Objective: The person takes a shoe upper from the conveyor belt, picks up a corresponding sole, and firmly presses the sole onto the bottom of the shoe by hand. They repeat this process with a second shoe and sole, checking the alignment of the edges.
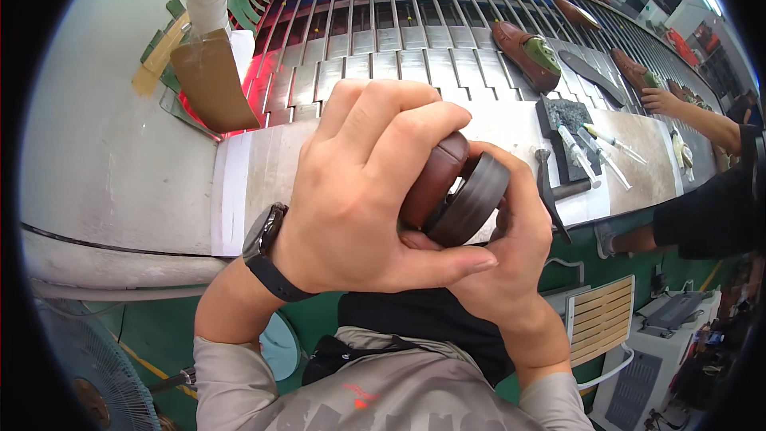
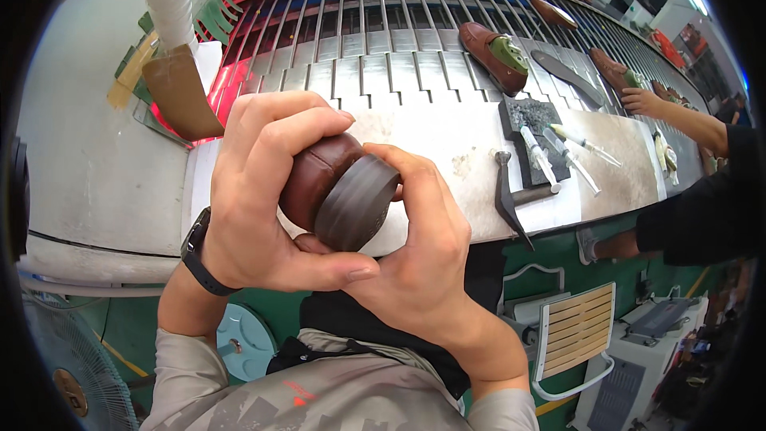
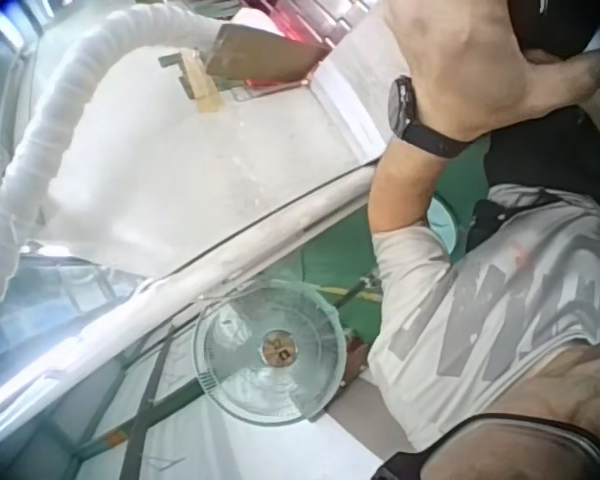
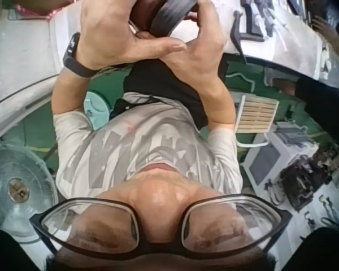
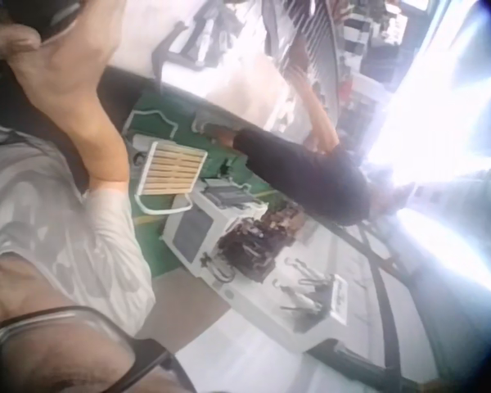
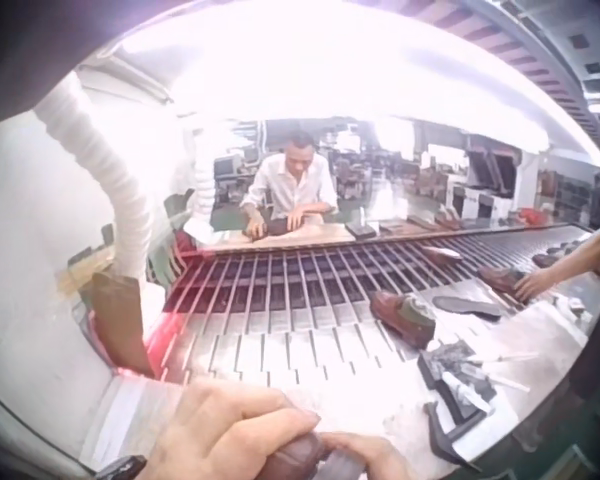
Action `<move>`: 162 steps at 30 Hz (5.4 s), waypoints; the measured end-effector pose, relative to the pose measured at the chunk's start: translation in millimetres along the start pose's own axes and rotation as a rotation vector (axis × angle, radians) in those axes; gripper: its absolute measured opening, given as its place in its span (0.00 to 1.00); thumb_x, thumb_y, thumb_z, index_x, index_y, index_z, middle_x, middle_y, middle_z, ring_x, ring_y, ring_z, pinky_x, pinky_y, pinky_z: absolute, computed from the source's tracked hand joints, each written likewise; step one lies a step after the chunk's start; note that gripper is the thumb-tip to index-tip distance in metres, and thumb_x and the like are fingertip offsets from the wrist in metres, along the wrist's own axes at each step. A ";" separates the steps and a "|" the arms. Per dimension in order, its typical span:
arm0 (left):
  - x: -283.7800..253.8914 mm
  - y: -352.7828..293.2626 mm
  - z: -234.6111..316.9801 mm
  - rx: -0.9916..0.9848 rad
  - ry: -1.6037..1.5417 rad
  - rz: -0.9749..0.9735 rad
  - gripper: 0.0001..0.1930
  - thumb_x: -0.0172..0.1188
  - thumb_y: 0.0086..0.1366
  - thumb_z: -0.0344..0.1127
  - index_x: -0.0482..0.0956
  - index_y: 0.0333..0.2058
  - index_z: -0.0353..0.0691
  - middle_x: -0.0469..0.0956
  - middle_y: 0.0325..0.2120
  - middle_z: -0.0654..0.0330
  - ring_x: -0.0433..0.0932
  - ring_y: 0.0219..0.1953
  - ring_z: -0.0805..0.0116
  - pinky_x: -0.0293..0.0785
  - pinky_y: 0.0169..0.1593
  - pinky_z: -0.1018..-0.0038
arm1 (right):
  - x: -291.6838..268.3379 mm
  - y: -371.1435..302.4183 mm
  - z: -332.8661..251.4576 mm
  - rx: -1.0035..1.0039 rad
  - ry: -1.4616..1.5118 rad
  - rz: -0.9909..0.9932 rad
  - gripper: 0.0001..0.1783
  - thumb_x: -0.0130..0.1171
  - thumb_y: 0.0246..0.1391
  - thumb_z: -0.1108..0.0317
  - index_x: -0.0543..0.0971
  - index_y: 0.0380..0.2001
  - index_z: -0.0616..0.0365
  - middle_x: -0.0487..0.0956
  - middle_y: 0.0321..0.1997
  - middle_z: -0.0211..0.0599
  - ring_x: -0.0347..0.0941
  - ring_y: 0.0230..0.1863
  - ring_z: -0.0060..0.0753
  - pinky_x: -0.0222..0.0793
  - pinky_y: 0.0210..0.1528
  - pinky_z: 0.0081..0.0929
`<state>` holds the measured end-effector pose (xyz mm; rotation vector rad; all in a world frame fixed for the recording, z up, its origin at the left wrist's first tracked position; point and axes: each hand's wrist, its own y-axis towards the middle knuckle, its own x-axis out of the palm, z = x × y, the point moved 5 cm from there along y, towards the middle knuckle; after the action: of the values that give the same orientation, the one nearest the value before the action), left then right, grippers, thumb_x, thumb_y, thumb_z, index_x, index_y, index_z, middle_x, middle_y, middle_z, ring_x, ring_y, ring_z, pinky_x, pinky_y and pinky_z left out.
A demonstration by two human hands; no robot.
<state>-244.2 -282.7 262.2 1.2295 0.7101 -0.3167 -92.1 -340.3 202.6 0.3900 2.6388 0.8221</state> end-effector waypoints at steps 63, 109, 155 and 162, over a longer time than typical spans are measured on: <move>-35.9 -172.6 45.8 -0.523 -0.044 0.207 0.26 0.67 0.68 0.52 0.77 0.52 0.37 0.81 0.51 0.48 0.75 0.53 0.50 0.71 0.63 0.44 | 52.9 -47.6 -17.4 -0.266 -0.107 -0.533 0.40 0.84 0.37 0.53 0.83 0.52 0.67 0.81 0.58 0.51 0.78 0.52 0.52 0.72 0.56 0.49; 65.8 -198.7 -4.7 -0.570 -0.313 0.069 0.23 0.73 0.59 0.40 0.84 0.52 0.38 0.85 0.57 0.48 0.80 0.61 0.45 0.68 0.66 0.52 | 5.3 11.0 92.0 -0.326 -0.587 -0.795 0.56 0.80 0.35 0.32 0.81 0.61 0.63 0.82 0.66 0.49 0.75 0.71 0.55 0.57 0.77 0.60; 68.9 -202.7 -3.2 -0.544 -0.295 -0.045 0.26 0.69 0.66 0.48 0.78 0.57 0.39 0.81 0.61 0.46 0.76 0.63 0.42 0.64 0.69 0.41 | 39.5 41.5 87.7 -0.132 -0.493 -1.075 0.46 0.83 0.40 0.46 0.81 0.58 0.65 0.85 0.53 0.49 0.82 0.53 0.53 0.76 0.57 0.41; 59.3 -193.9 -11.7 -0.598 -0.343 -0.057 0.27 0.69 0.67 0.46 0.79 0.59 0.36 0.81 0.60 0.44 0.77 0.63 0.40 0.67 0.69 0.46 | 60.6 24.5 85.3 -0.251 -0.654 -1.047 0.50 0.75 0.44 0.31 0.79 0.57 0.62 0.83 0.42 0.44 0.80 0.44 0.54 0.76 0.50 0.44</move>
<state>-316.3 -326.3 77.4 0.5686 0.4893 -0.3213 -108.4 -257.2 136.4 -0.6449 1.7098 0.5045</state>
